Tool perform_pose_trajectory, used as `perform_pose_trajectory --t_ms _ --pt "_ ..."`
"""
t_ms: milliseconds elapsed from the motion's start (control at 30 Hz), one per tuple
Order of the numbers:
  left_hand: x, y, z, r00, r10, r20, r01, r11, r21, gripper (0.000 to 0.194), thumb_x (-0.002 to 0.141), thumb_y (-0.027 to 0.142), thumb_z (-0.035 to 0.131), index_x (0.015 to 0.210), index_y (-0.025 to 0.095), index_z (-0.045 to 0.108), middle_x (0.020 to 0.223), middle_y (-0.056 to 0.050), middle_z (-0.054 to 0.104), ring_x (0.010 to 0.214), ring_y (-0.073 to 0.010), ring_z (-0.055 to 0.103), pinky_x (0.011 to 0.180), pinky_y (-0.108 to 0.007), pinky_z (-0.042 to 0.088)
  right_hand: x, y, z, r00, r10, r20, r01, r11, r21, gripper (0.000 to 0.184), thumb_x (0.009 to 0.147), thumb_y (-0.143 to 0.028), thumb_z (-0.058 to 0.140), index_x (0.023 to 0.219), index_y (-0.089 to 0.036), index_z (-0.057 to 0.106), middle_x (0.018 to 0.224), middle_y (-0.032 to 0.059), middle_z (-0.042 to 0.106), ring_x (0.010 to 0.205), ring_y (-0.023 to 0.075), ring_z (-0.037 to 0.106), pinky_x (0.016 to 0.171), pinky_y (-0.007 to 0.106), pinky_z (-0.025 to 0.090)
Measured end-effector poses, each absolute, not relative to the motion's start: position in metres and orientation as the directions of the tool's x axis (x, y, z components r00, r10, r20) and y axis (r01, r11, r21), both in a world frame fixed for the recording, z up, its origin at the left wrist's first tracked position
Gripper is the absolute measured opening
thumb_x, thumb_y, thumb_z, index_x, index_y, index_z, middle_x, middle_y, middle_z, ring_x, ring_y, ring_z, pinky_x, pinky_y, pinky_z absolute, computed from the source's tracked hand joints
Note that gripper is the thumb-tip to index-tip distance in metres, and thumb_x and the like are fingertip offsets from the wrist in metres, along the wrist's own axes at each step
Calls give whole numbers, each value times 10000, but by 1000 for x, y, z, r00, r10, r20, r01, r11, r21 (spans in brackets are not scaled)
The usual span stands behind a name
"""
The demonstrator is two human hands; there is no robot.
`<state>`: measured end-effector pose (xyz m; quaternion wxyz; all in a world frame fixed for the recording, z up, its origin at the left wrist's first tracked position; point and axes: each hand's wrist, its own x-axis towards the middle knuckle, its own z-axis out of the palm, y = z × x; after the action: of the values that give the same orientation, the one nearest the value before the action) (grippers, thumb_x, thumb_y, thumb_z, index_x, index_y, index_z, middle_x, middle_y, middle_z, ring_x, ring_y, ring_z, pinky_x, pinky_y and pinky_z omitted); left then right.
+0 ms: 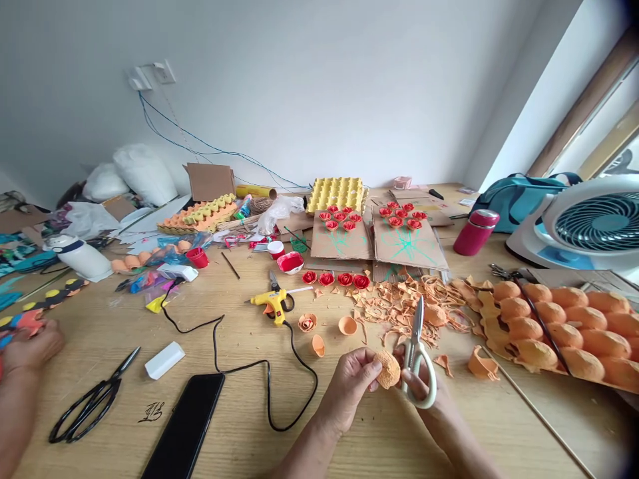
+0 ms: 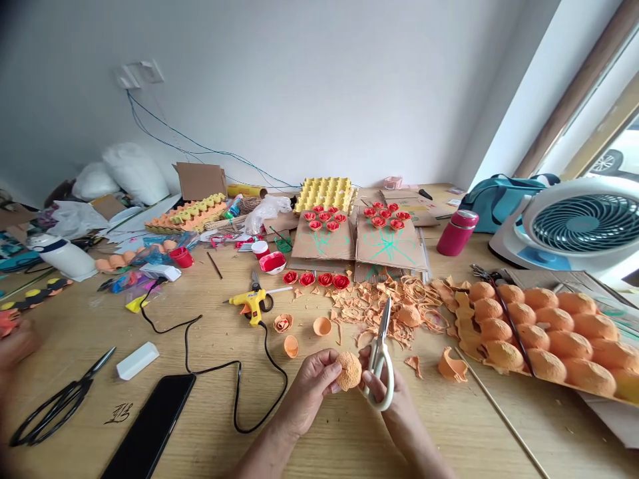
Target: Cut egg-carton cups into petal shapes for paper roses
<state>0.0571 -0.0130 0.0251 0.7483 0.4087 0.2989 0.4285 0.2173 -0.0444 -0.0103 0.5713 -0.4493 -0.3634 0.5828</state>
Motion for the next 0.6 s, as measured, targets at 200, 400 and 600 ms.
perform_pose_trajectory --t_ms 200,400,600 --pt "60 -14 21 541 826 -162 -404 423 811 377 738 449 802 885 122 684 780 -23 585 610 -77 381 573 -239 273 218 -43 -9 -40 991 -127 -563 -127 -817 401 736 -438 799 1048 -272 610 866 2 641 762 193 573 720 325 466" --pt "63 -15 21 534 821 -203 -395 454 799 374 647 374 882 835 118 685 788 -34 625 634 -88 431 581 -239 311 218 -42 -10 -19 990 -140 -632 -121 -766 394 738 -397 804 1037 -279 577 852 -4 637 749 191 574 696 326 476" --pt "61 -14 19 485 847 -219 -455 458 764 368 690 410 850 833 128 661 748 -22 628 606 -87 482 589 -238 328 214 -45 -8 -36 991 -126 -538 -126 -833 440 723 -450 811 1032 -238 581 736 -18 588 677 157 525 659 290 447"
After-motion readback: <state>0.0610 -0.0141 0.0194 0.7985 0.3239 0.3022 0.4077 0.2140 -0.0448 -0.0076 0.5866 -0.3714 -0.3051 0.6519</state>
